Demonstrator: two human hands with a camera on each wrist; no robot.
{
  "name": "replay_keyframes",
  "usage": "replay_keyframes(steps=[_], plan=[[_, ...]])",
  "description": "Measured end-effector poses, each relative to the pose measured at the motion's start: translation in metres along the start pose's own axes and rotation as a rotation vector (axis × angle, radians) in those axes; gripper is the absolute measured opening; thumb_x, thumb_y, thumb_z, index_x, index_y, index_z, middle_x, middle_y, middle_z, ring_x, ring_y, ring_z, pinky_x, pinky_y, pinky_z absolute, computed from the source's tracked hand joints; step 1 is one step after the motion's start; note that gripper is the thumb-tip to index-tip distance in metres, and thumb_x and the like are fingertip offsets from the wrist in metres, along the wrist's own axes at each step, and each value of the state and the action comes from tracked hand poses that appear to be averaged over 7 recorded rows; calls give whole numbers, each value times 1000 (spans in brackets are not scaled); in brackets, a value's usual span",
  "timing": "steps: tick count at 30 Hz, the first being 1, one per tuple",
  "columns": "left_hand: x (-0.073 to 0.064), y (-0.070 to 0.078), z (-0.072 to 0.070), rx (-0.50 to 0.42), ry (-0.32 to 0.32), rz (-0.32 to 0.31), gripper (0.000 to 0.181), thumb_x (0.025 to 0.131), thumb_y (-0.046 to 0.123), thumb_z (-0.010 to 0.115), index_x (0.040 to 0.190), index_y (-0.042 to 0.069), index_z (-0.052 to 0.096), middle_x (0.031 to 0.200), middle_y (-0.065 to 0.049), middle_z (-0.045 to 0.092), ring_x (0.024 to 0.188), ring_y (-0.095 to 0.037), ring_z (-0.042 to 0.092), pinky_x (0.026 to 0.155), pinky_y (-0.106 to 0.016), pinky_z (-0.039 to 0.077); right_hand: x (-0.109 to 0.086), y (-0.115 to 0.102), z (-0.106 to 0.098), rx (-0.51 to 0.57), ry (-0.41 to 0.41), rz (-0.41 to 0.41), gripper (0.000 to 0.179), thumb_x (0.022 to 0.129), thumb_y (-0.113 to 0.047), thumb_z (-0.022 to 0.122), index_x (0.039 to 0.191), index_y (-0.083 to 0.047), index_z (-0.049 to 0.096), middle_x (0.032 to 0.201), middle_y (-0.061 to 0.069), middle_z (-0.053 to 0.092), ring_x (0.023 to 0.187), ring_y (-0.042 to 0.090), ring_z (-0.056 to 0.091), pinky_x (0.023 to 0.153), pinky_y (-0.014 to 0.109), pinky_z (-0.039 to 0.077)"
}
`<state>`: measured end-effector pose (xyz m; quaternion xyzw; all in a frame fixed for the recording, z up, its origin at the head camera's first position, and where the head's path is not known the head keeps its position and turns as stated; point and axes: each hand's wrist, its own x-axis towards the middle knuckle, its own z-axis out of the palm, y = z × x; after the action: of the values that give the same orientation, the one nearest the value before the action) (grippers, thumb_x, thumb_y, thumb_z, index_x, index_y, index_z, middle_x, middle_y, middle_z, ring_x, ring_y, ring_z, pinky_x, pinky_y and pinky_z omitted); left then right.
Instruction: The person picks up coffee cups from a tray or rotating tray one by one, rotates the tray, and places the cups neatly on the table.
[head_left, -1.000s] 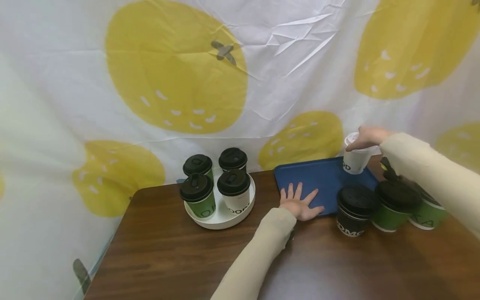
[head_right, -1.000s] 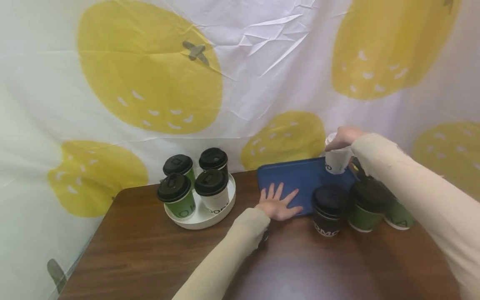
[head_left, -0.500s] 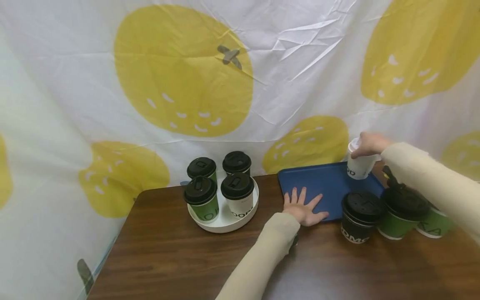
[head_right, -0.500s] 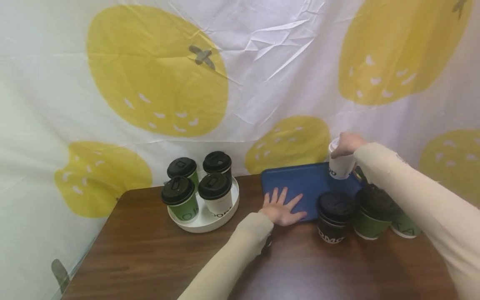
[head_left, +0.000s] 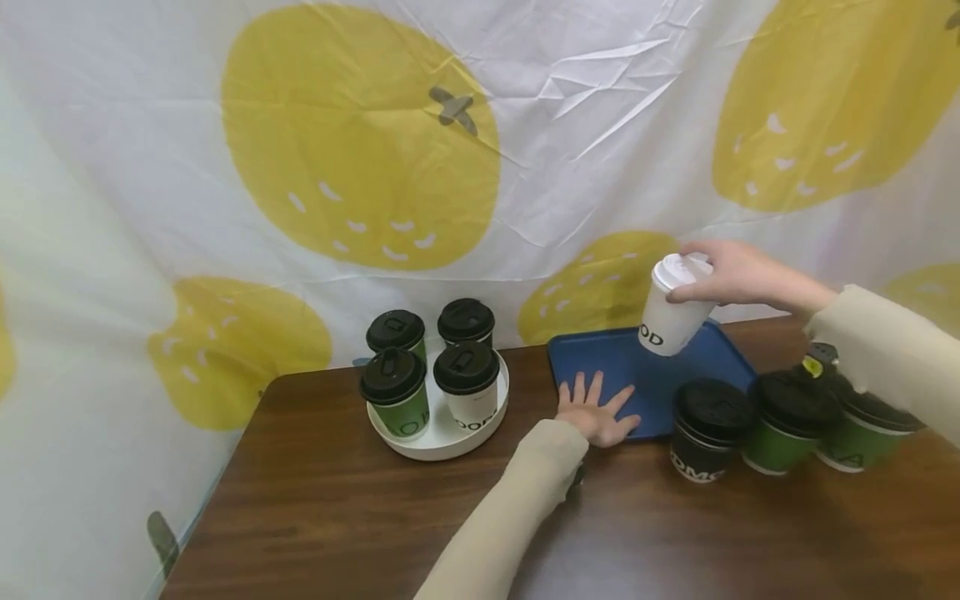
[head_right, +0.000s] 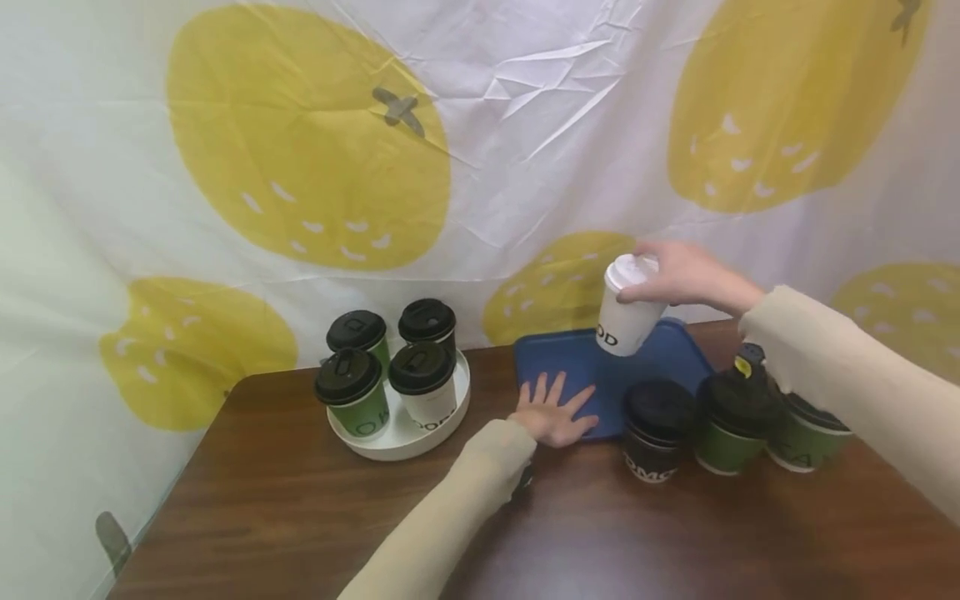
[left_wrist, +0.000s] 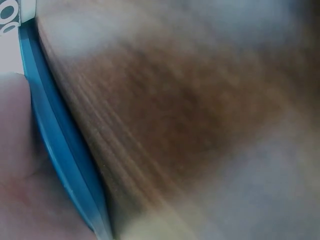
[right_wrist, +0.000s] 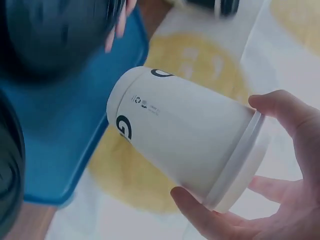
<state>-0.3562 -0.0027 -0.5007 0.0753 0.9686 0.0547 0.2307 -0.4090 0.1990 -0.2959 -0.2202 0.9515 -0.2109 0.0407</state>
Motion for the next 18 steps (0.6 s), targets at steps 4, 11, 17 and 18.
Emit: replay_keyframes(steps=[4,11,17,18], plan=[[0,-2,-4,-10,-19,0,57,104,69,19,158,61,1,176,8,-11,165,-25,-12,134,-49,-3,-26,-32,7,-106,68,-127,77,79,-38,84,140,1,57,119,28,69,95,34,64,70,37,46],[-6,-9,-9,-28,-4,4,62,105,64,30,163,47,15,177,8,-7,165,-24,-9,134,-46,0,-59,-69,33,-63,58,-248,79,68,-36,90,136,-6,63,116,26,69,95,32,65,67,34,50],[-6,-22,-13,130,119,30,68,99,47,57,162,34,34,174,9,22,164,-20,17,132,-39,19,-67,-86,54,-61,-6,-318,78,66,-37,90,135,-10,64,118,23,66,93,27,63,67,34,52],[-7,-25,-15,138,131,38,69,98,42,60,161,32,37,173,8,27,162,-19,20,131,-38,21,-67,-87,58,-60,-20,-324,77,66,-37,90,134,-11,64,116,22,65,92,27,63,67,34,52]])
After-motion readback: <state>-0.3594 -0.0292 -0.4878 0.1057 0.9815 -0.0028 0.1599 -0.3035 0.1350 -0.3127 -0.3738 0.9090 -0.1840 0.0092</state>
